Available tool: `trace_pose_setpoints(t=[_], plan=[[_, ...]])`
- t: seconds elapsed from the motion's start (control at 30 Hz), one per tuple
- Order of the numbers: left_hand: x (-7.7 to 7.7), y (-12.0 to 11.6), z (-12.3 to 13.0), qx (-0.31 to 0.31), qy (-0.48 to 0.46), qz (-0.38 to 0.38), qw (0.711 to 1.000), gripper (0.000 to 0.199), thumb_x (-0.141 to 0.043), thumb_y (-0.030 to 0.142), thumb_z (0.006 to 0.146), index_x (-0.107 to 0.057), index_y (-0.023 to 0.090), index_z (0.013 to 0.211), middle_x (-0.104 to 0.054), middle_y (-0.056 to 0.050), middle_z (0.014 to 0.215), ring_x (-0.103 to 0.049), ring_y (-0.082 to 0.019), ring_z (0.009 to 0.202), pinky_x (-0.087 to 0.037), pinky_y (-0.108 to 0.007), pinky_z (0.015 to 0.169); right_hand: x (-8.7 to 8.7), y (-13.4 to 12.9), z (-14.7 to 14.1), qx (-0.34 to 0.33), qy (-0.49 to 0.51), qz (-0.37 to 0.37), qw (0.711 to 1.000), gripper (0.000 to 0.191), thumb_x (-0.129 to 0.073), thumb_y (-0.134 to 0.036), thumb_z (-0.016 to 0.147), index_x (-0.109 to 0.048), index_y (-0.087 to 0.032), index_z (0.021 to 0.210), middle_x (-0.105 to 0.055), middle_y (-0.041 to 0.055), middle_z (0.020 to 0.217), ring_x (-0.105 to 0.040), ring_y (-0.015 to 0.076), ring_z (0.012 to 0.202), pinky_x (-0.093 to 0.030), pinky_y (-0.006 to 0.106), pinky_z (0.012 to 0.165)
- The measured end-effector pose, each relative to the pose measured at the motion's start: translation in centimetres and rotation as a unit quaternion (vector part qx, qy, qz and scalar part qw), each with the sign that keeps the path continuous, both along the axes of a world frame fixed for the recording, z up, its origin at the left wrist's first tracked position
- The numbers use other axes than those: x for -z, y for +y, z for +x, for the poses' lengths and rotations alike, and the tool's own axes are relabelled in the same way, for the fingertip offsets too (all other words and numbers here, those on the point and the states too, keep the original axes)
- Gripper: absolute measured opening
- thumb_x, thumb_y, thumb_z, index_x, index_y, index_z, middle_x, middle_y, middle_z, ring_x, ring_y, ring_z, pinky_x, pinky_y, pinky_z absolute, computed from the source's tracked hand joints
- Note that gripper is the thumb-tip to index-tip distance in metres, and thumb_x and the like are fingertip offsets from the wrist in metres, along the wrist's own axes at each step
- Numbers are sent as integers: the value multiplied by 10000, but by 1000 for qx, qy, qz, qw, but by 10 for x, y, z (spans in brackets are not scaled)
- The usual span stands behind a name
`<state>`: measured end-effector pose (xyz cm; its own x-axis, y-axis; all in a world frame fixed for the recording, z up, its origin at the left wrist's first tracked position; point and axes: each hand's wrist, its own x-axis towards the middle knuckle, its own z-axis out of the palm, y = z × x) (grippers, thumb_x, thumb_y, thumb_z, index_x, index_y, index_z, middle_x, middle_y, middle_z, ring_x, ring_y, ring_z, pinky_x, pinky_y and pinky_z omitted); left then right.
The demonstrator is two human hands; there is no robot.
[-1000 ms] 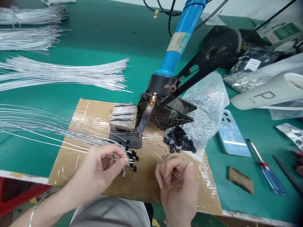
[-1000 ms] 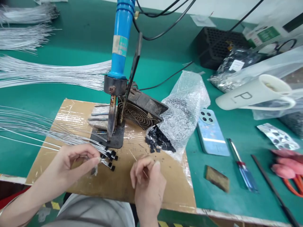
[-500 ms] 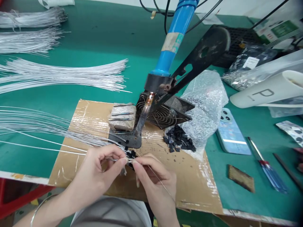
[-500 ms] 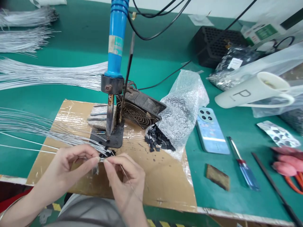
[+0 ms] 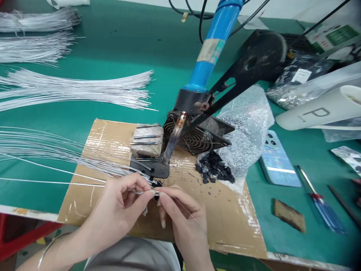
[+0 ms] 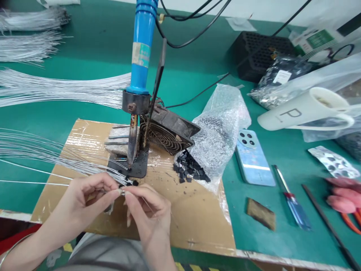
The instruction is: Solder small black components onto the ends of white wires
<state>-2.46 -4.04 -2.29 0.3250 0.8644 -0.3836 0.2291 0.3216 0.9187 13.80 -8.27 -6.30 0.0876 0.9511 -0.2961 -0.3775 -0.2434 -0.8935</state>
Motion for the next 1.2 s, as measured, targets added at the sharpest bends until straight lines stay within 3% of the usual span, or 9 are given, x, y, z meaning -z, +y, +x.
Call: trace_pose_setpoints(t=[0.17,0.47,0.73,0.97,1.2], plan=[[0,-1,0,2,16,6,1000,253,-605,391,1020,-667,208,859,-621,-1,742,-505,-144,645,-374,-277,570,5,0,-1,2,47,-22,999,127,-841,-395,882,-884,-279,911,-613,-23,673,-496,46,428,-398,168,389],[2,-3,1,15,33,23,999,254,-583,384,1034,-668,207,872,-618,3,745,-493,-141,634,-353,-288,567,-4,-2,-5,29,76,-72,994,196,-880,-433,836,-865,-238,846,-543,-52,583,-442,26,421,-345,140,397],[1,-2,0,18,28,28,999,257,-589,371,1024,-666,201,847,-604,5,728,-482,-141,640,-347,-280,565,-7,2,-2,11,128,-110,986,259,-911,-450,775,-846,-200,779,-519,-55,547,-382,33,415,-313,158,386],[-1,-1,-1,23,12,24,999,257,-591,332,1009,-675,193,810,-579,13,689,-450,-132,615,-333,-263,552,-7,5,8,-43,146,-130,980,259,-939,-441,740,-854,-197,758,-583,-35,545,-421,31,395,-307,147,368],[4,-2,0,0,21,51,998,255,-604,346,998,-674,194,806,-604,2,698,-480,-131,605,-332,-253,531,-8,5,3,-24,161,-123,979,238,-923,-434,773,-872,-207,825,-567,-37,568,-453,33,415,-343,134,375]])
